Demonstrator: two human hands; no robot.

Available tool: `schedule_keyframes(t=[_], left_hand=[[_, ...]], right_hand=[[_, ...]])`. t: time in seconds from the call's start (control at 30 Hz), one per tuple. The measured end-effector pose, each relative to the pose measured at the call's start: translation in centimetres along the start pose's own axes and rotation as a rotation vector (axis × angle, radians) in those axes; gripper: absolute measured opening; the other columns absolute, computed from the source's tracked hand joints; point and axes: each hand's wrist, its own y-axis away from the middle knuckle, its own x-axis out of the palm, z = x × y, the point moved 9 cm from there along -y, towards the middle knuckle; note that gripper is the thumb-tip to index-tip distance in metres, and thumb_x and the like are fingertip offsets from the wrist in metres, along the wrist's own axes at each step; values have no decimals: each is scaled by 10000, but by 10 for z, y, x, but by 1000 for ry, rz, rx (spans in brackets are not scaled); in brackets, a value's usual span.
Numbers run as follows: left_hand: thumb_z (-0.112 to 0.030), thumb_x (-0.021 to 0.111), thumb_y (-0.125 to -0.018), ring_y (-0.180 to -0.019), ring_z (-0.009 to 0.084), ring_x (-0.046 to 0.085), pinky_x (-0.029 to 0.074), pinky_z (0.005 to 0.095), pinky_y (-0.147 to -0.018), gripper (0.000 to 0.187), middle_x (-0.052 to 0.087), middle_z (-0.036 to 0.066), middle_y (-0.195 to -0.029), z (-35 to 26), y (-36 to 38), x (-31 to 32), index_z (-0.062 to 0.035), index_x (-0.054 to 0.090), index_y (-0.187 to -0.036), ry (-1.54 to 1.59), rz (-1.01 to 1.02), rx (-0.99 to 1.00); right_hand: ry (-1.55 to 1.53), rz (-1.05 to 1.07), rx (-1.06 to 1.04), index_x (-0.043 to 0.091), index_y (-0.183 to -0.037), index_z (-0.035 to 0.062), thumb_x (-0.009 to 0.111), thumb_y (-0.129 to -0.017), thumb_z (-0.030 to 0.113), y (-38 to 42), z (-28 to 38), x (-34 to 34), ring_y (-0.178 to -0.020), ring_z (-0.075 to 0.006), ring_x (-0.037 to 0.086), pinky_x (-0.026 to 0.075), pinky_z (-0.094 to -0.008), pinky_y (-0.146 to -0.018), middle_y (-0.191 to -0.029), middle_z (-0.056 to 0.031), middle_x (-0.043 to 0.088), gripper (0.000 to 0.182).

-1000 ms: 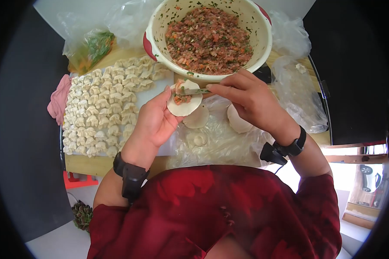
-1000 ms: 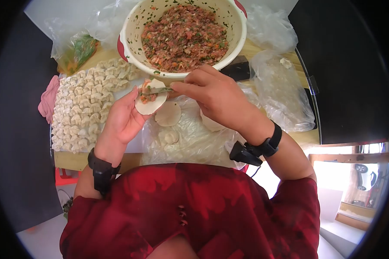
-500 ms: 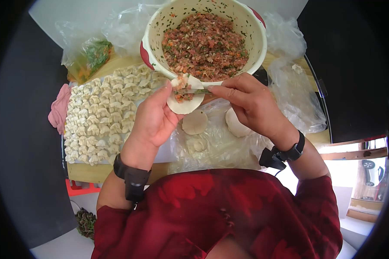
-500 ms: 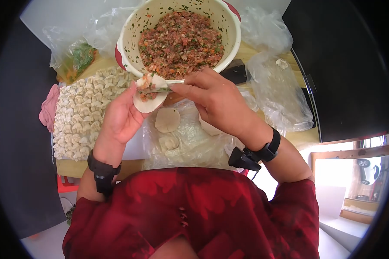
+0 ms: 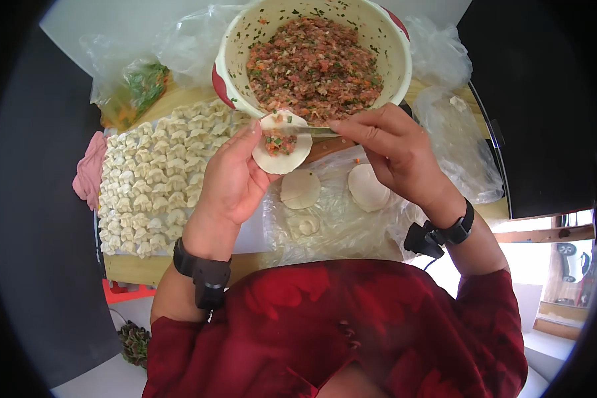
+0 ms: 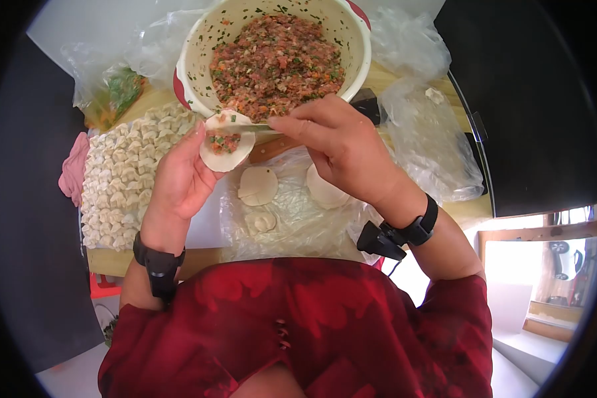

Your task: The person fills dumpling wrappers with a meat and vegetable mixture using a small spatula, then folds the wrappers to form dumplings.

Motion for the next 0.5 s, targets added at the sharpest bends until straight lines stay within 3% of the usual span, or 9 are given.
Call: schedule_keyframes(t=[0.13, 0.23, 0.33, 0.4, 0.5], left_hand=[[-235, 370, -1030, -1234, 277, 521, 457, 416, -1036, 440, 493, 175, -1354, 1, -1, 7, 25, 344, -1385, 3, 10, -5], [-240, 365, -1032, -1233, 280, 521, 459, 421, -1034, 442, 487, 177, -1361, -1, 0, 8, 26, 343, -1384, 37, 36, 6], [-243, 361, -1035, -1232, 289, 521, 463, 437, -1031, 442, 488, 189, -1357, 3, 3, -5, 37, 346, -1376, 63, -25, -26], [-239, 356, -1037, -1235, 303, 516, 464, 457, -1031, 442, 487, 205, -1354, 6, 4, -16, 55, 347, -1366, 69, -108, -43], [-229, 362, -1035, -1236, 315, 514, 460, 470, -1033, 438, 491, 215, -1347, 14, 4, -23, 69, 352, -1355, 76, -142, -60]], right_hand=[[1, -79, 42, 680, -1124, 125, 622, -676, -115, -4, 2, -7, -863, -274, 605, 519, -363, -736, -965, -62, 638, 512], [23, -2, 53, 682, -1120, 135, 623, -689, -109, -2, -2, 0, -866, -277, 610, 519, -371, -737, -954, -57, 644, 499], [22, 17, 50, 690, -1071, 126, 625, -716, -78, -9, -8, -9, -882, -288, 611, 514, -390, -719, -916, -78, 649, 415], [131, 88, 117, 705, -965, 100, 629, -744, -3, -19, -28, -14, -844, -316, 625, 505, -417, -689, -825, -118, 656, 256], [146, 210, 253, 711, -909, 73, 636, -770, 13, -30, -58, -3, -815, -322, 630, 500, -402, -708, -817, -123, 672, 169]])
